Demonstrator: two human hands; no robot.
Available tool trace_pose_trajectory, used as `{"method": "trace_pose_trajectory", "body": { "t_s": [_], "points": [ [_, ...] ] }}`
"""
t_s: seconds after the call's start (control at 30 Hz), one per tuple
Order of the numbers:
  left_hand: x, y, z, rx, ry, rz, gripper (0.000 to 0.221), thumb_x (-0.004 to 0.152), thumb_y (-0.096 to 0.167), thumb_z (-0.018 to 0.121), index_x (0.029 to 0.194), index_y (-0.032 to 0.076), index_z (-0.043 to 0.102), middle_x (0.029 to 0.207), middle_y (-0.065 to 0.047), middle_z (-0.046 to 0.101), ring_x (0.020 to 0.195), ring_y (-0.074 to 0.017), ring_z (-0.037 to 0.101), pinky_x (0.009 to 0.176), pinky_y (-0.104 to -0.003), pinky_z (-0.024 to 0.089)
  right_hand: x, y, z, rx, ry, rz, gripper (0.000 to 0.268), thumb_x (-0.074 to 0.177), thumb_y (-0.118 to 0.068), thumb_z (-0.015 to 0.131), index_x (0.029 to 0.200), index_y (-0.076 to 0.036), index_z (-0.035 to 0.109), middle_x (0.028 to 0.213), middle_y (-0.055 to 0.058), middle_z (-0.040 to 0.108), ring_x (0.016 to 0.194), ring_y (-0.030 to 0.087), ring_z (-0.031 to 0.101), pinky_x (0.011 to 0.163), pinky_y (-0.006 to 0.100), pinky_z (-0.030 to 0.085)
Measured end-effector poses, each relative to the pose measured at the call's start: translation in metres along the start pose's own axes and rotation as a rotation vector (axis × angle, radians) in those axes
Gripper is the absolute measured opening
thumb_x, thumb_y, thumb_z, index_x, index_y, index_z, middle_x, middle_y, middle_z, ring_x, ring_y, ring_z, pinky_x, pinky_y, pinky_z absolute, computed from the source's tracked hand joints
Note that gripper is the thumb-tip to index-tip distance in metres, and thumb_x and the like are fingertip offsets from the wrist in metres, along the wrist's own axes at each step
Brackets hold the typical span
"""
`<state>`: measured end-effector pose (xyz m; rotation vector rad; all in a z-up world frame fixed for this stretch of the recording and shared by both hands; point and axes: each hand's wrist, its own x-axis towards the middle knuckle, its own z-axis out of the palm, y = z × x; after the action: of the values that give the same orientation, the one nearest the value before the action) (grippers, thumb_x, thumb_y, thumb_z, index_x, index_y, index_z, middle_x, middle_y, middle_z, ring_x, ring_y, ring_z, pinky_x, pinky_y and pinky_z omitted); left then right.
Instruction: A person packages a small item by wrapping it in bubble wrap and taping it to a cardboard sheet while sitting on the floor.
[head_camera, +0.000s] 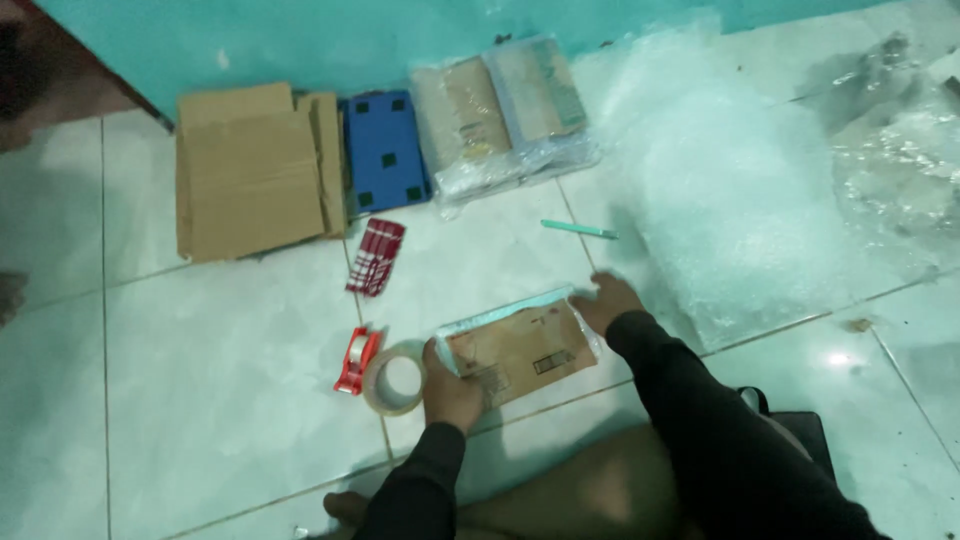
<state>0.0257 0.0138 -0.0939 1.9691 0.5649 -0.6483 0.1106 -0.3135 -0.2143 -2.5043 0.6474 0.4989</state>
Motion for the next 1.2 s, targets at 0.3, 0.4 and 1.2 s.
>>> {"method": "trace_pose_trajectory", "body": {
  "t_s": [0.3, 0.4, 1.2],
  "points": [
    [-0.022, 0.017, 0.004, 0.315, -0.161, 0.061, 0.118, 0.076, 0.024, 0.09, 0.164, 0.038, 0.012, 0.153, -0.018, 0.021, 0.14, -0.0453, 0.033, 0.118, -0.051, 0.035, 0.041, -0.056, -0.052, -0.534, 0.337, -0.323, 0.035, 0.099, -0.022, 0.05, 0.131, -0.025, 0.065, 0.131, 0.006, 0.065, 0.118, 0.034, 0.062, 0.096, 0.049, 0.054],
    [0.0, -0.013, 0.023, 0.415, -0.027, 0.122, 0.101, 0.08, 0.021, 0.083, 0.161, 0.032, 0.024, 0.153, -0.021, 0.024, 0.131, -0.0451, 0.042, 0.112, -0.049, 0.042, 0.056, -0.052, -0.044, -0.687, 0.453, -0.404, 0.022, 0.102, -0.021, 0.048, 0.108, -0.013, 0.068, 0.108, 0.01, 0.07, 0.095, 0.033, 0.071, 0.08, 0.048, 0.061],
    [-0.018, 0.005, 0.033, 0.798, 0.13, 0.192, 0.099, 0.085, 0.039, 0.072, 0.159, 0.008, 0.015, 0.16, -0.03, 0.012, 0.135, -0.0471, 0.031, 0.113, -0.051, 0.032, 0.004, -0.005, -0.155, 0.05, 0.391, -0.054, 0.033, 0.095, -0.03, 0.065, 0.114, -0.003, 0.072, 0.105, 0.011, 0.075, 0.095, 0.032, 0.069, 0.089, 0.043, 0.056]
  ]
}}
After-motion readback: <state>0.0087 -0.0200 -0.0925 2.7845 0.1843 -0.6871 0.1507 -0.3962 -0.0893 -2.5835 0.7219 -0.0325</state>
